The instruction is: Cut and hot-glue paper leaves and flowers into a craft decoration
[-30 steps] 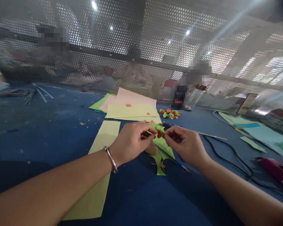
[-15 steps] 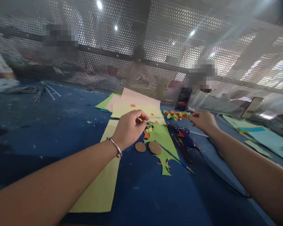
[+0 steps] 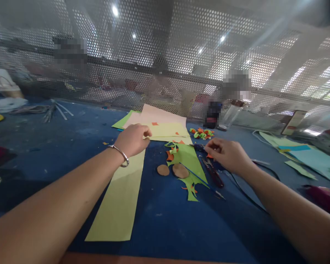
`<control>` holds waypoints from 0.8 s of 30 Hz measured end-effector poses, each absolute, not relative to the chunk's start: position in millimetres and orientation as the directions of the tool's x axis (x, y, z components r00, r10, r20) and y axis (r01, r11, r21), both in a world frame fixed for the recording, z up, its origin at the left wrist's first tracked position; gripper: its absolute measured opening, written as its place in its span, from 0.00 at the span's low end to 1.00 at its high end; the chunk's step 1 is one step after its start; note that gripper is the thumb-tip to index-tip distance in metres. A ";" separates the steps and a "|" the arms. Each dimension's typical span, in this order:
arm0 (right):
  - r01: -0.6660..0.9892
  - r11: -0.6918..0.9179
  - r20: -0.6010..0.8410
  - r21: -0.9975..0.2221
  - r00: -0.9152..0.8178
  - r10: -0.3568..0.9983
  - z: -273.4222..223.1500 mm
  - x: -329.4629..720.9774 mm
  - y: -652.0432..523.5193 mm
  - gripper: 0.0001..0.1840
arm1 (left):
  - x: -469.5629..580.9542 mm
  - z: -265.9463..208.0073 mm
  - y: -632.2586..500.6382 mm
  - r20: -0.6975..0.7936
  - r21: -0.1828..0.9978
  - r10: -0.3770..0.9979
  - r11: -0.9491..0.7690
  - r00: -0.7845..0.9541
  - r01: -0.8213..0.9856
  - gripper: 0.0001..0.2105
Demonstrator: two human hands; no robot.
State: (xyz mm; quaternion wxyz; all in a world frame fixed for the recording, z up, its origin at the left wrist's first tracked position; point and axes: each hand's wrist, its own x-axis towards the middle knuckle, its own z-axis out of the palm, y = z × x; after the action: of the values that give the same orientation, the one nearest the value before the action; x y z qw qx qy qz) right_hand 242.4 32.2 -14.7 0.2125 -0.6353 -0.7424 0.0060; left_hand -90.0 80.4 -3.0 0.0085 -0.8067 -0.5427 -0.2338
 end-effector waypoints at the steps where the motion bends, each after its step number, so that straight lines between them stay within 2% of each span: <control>1: 0.933 0.234 0.325 -0.272 -0.140 0.935 -14.8 234.5 23.4 0.11 | -96.9 -2.3 84.7 0.307 0.166 0.896 -0.383 0.322 0.909 0.13; 3: 0.927 0.283 0.347 -0.246 -0.188 0.919 -15.7 224.5 10.1 0.09 | -109.6 -1.4 92.4 0.154 0.058 0.930 -0.346 0.334 0.937 0.21; 5: 0.911 0.310 0.322 -0.271 -0.217 0.921 -17.2 221.6 3.0 0.09 | -119.3 -1.4 99.1 0.095 0.043 0.945 -0.318 0.313 0.947 0.25; 9: 0.890 0.320 0.198 -0.325 -0.267 0.943 -19.1 224.8 -1.5 0.10 | -128.4 -4.8 109.6 0.015 0.048 0.951 -0.308 0.308 0.950 0.25; 13: 0.893 0.325 0.110 -0.313 -0.306 0.946 -18.3 225.9 -3.6 0.11 | -129.1 -8.0 114.9 0.001 0.090 0.958 -0.286 0.288 0.954 0.24; 19: 0.938 0.293 0.068 -0.185 -0.285 0.956 -19.4 230.6 1.8 0.10 | -130.8 -12.0 120.7 0.007 0.147 0.963 -0.268 0.270 0.952 0.17; 22: 0.946 0.288 0.032 -0.146 -0.287 0.957 -20.4 230.1 2.3 0.10 | -132.0 -14.7 121.7 0.026 0.182 0.976 -0.218 0.217 0.959 0.17; 24: 0.939 0.312 0.016 -0.142 -0.313 0.949 -20.7 227.3 0.4 0.10 | -130.4 -14.8 118.6 0.098 0.173 0.983 -0.170 0.155 0.970 0.17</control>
State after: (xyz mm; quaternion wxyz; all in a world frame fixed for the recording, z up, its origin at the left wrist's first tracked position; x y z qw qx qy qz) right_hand 227.3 0.4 -20.7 0.0481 -0.5839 -0.8086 0.0533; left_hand -130.4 118.6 -14.8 -0.0343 -0.7590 -0.6434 -0.0938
